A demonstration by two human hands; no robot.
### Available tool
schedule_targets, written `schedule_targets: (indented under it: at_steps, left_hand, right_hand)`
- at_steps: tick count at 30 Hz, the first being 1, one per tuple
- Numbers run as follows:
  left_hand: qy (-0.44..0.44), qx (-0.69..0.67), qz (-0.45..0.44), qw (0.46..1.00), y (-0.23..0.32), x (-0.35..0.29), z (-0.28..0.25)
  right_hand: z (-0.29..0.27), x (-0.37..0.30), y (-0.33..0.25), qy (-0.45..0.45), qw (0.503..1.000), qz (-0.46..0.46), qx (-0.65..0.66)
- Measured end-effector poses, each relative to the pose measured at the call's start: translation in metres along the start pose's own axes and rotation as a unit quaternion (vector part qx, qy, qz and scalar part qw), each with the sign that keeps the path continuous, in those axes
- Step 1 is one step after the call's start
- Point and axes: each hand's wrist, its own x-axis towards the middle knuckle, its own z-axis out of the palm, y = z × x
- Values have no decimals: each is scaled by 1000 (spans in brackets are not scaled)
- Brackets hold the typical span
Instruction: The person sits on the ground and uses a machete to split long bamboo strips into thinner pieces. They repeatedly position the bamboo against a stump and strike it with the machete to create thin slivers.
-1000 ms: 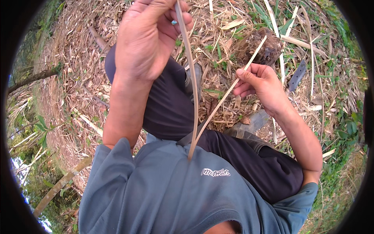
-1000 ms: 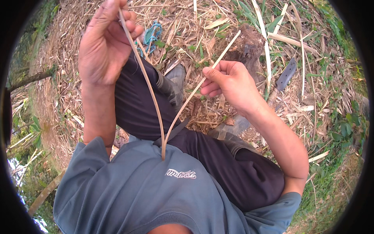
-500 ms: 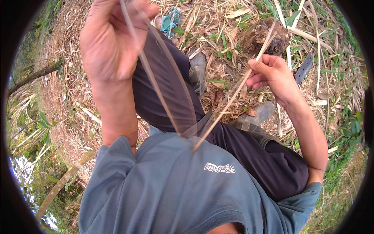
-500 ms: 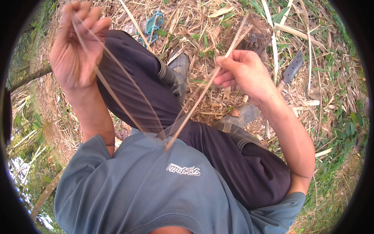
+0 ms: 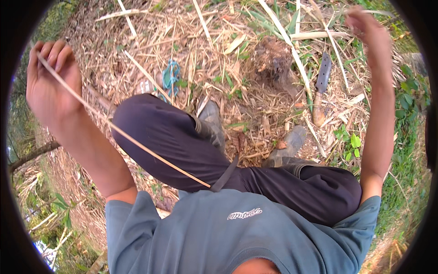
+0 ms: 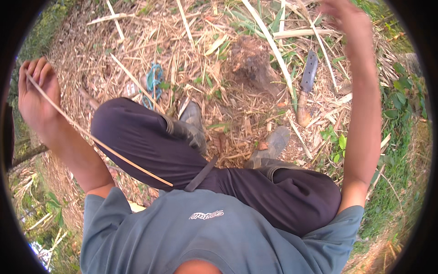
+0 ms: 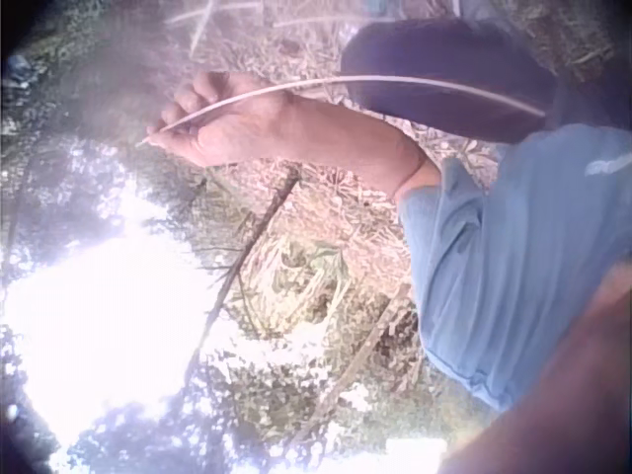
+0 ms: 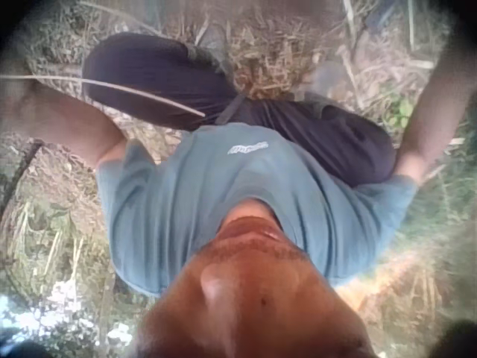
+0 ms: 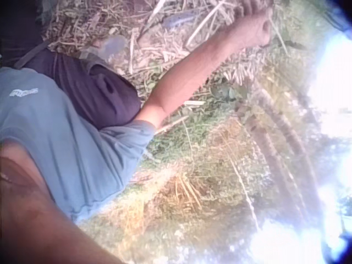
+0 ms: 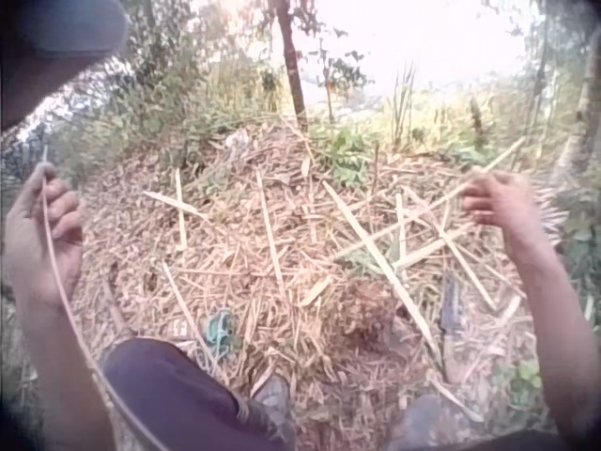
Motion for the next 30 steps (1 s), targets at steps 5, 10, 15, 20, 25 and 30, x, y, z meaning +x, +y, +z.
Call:
schedule_targets:
  at_steps: [5, 10, 15, 20, 25, 30]
  left_hand:
    - [64, 84, 6, 994, -65, 99, 3]
    - [240, 168, 56, 955, -145, 76, 49]
    - [247, 228, 74, 939, -153, 83, 28]
    - [223, 300, 98, 922, -138, 76, 22]
    - [142, 345, 152, 915, -141, 61, 38]
    - [87, 374, 190, 903, -140, 53, 52]
  right_hand:
    - [-20, 2, -24, 77, 995, -56, 31]
    - [134, -133, -43, -436, 889, 54, 133]
    - [154, -152, -41, -405, 899, 82, 142]
    - [156, -121, -34, -297, 955, 0, 5]
    - [163, -101, -22, -304, 949, 31, -76]
    - [167, -102, -6, -288, 955, 41, -65]
